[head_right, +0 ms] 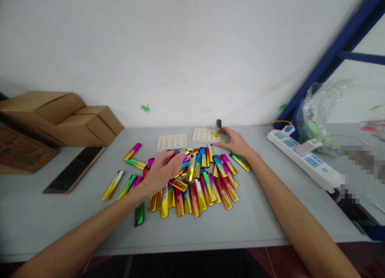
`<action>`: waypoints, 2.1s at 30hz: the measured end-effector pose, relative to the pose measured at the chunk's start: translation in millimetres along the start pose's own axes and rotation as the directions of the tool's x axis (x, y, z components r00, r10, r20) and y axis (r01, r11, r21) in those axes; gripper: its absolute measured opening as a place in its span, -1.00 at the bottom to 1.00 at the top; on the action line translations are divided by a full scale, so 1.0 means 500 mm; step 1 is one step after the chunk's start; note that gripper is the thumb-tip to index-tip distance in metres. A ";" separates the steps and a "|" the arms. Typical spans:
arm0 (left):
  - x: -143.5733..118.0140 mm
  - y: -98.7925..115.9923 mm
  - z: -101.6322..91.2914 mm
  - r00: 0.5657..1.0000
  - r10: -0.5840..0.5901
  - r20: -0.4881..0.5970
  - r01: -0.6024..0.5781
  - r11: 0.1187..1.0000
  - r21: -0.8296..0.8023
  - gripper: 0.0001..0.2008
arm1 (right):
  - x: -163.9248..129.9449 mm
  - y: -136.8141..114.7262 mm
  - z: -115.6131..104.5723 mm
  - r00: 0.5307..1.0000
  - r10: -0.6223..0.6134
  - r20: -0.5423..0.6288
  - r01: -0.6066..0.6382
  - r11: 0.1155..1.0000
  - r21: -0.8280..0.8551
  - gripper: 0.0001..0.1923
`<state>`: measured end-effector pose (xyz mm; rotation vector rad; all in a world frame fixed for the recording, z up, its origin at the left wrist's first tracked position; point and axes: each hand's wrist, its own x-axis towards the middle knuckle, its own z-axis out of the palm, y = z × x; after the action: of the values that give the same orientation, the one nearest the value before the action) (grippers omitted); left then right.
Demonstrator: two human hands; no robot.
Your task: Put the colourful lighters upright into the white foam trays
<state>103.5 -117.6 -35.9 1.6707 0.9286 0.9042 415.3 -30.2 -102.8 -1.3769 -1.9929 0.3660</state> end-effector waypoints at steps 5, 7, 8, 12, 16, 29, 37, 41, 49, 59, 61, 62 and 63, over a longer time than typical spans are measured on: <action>-0.001 0.002 -0.002 0.999 0.013 -0.040 -0.007 0.992 0.125 -0.55 | -0.001 0.000 0.000 1.000 -0.006 0.004 0.006 1.000 -0.006 -0.25; -0.002 0.003 -0.003 0.999 0.005 -0.038 0.001 0.988 0.154 -0.57 | -0.001 -0.001 -0.001 1.000 -0.005 0.002 0.005 1.000 -0.007 -0.26; -0.003 0.003 -0.003 0.999 0.000 -0.035 0.006 0.987 0.162 -0.57 | -0.001 -0.002 -0.001 1.000 -0.005 0.001 0.005 1.000 -0.007 -0.27; -0.003 0.000 -0.001 0.999 -0.006 -0.043 0.013 0.985 0.172 -0.58 | -0.002 -0.003 0.000 1.000 -0.009 -0.007 0.009 1.000 -0.003 -0.28; -0.002 -0.005 0.000 0.998 0.001 -0.063 0.011 0.981 0.194 -0.54 | -0.001 -0.001 0.002 1.000 -0.015 -0.010 0.015 1.000 0.012 -0.28; 0.033 0.017 -0.002 0.996 0.017 0.089 -0.006 0.992 -0.122 -0.74 | 0.008 -0.004 0.005 0.999 -0.030 -0.019 0.031 0.999 0.033 -0.24; 0.220 -0.002 0.019 0.967 0.251 0.046 -0.255 0.964 0.082 -0.67 | 0.014 0.002 0.016 0.998 -0.036 -0.051 0.039 0.998 0.047 -0.21; 0.294 -0.024 0.050 0.969 0.246 0.011 -0.246 0.968 0.056 -0.62 | 0.018 0.002 0.018 0.996 -0.065 -0.053 0.067 0.997 0.043 -0.24; 0.330 -0.068 0.075 0.957 0.286 0.045 -0.290 0.939 0.185 -0.65 | 0.020 -0.004 0.014 0.995 -0.077 -0.064 0.080 0.995 0.057 -0.19; 0.338 -0.076 0.078 0.943 0.328 0.057 -0.333 0.917 0.219 -0.65 | 0.022 -0.001 0.017 0.995 -0.075 -0.069 0.079 0.995 0.068 -0.20; 0.341 -0.077 0.074 0.938 0.333 0.093 -0.346 0.903 0.256 -0.68 | 0.022 -0.001 0.017 0.995 -0.076 -0.061 0.081 0.995 0.067 -0.19; 0.343 -0.077 0.073 0.938 0.329 0.113 -0.348 0.899 0.267 -0.69 | 0.022 -0.001 0.016 0.995 -0.076 -0.060 0.080 0.995 0.063 -0.19; 0.345 -0.077 0.072 0.938 0.320 0.130 -0.344 0.899 0.270 -0.70 | 0.022 -0.001 0.016 0.995 -0.074 -0.061 0.078 0.995 0.058 -0.19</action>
<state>203.3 30.9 -58.0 2.1507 0.7561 0.9473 407.4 -19.2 -104.5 -1.2572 -1.9644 0.3444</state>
